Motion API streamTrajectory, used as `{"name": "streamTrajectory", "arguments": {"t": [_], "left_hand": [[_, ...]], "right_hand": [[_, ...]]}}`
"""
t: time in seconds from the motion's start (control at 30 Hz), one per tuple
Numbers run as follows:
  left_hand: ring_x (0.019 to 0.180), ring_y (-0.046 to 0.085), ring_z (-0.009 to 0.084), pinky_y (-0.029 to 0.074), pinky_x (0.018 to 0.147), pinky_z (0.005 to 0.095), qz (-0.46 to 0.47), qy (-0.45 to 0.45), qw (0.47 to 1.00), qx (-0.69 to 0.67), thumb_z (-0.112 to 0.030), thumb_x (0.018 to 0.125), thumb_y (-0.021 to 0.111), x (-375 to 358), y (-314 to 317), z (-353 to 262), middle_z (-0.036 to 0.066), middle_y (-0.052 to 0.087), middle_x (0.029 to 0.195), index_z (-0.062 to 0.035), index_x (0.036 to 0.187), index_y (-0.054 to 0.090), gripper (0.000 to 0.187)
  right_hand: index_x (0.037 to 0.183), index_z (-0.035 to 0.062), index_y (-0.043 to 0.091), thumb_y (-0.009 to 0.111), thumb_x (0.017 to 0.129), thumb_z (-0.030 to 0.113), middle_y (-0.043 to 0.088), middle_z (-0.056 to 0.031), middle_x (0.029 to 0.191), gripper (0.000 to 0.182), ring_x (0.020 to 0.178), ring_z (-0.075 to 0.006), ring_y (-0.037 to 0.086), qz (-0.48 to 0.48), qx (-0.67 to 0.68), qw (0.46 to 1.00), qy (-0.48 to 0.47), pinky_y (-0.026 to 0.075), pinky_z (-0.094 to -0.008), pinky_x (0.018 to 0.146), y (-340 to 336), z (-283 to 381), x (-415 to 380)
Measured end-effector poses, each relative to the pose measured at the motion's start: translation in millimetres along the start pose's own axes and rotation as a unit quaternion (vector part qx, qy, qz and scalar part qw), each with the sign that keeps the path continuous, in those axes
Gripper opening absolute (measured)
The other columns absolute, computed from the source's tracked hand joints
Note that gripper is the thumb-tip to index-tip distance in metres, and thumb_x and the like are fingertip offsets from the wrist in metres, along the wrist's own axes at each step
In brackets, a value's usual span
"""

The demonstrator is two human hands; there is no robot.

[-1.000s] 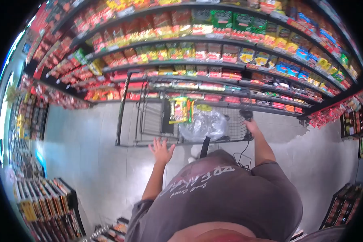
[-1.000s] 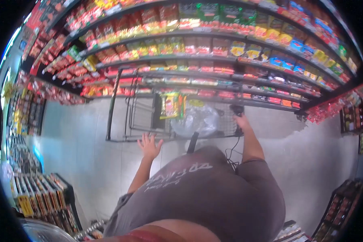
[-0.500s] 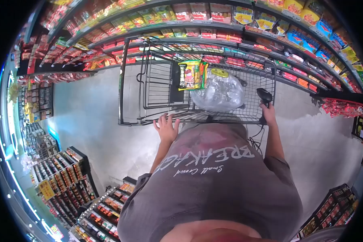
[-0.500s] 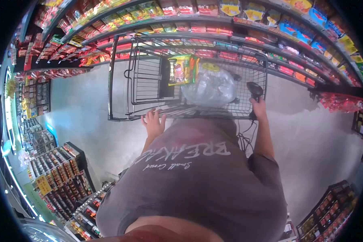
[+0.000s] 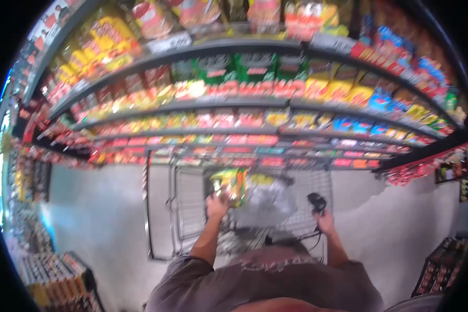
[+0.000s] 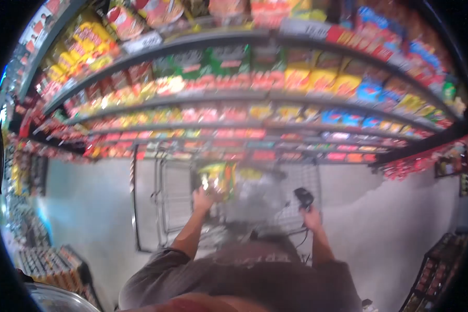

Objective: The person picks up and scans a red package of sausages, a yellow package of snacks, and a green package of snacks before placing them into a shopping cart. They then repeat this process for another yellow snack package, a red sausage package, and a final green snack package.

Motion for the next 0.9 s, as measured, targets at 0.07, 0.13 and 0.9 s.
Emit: {"name": "streamTrajectory", "arguments": {"t": [0.07,0.13,0.9], "left_hand": [[0.124,0.048,0.0364,0.049,0.097,0.0481,0.049,-0.037,0.997,0.043,-0.053,0.080,0.071,24.6,10.5,-11.0,0.019,0.042,0.133,-0.0225,0.149,0.035,0.083],[0.111,0.049,0.0334,0.052,0.085,0.0473,0.024,-0.040,0.995,0.088,-0.054,0.078,0.073,31.6,28.2,-28.5,0.015,0.043,0.121,-0.0285,0.151,0.033,0.087],[0.117,0.058,0.0385,0.049,0.098,0.0507,0.285,-0.016,0.692,-0.663,-0.027,0.083,0.062,-23.4,-36.3,-51.5,0.020,0.057,0.127,-0.0087,0.146,0.037,0.070]], "right_hand": [[0.119,0.0021,0.059,0.070,0.086,0.030,0.073,-0.0142,0.091,0.044,0.068,-0.0200,0.069,0.061,0.114,0.991,0.028,0.053,-0.0347,0.053,-1.8,-0.1,-10.4],[0.112,0.0015,0.059,0.067,0.089,0.019,0.073,-0.0098,0.086,0.029,0.068,-0.0163,0.068,0.101,0.149,0.983,0.028,0.052,-0.0293,0.052,-8.7,22.5,-32.1],[0.114,0.0013,0.061,0.071,0.088,0.014,0.070,-0.0067,0.093,0.030,0.076,-0.0124,0.067,0.147,0.270,0.934,-0.183,0.051,-0.0274,0.063,-29.7,178.6,-55.9]]}}
Point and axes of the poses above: each hand's wrist, its own x-axis towards the middle knuckle, its own y-axis out of the palm, z = x × y, the point moved 6 cm from there along x, towards the middle knuckle
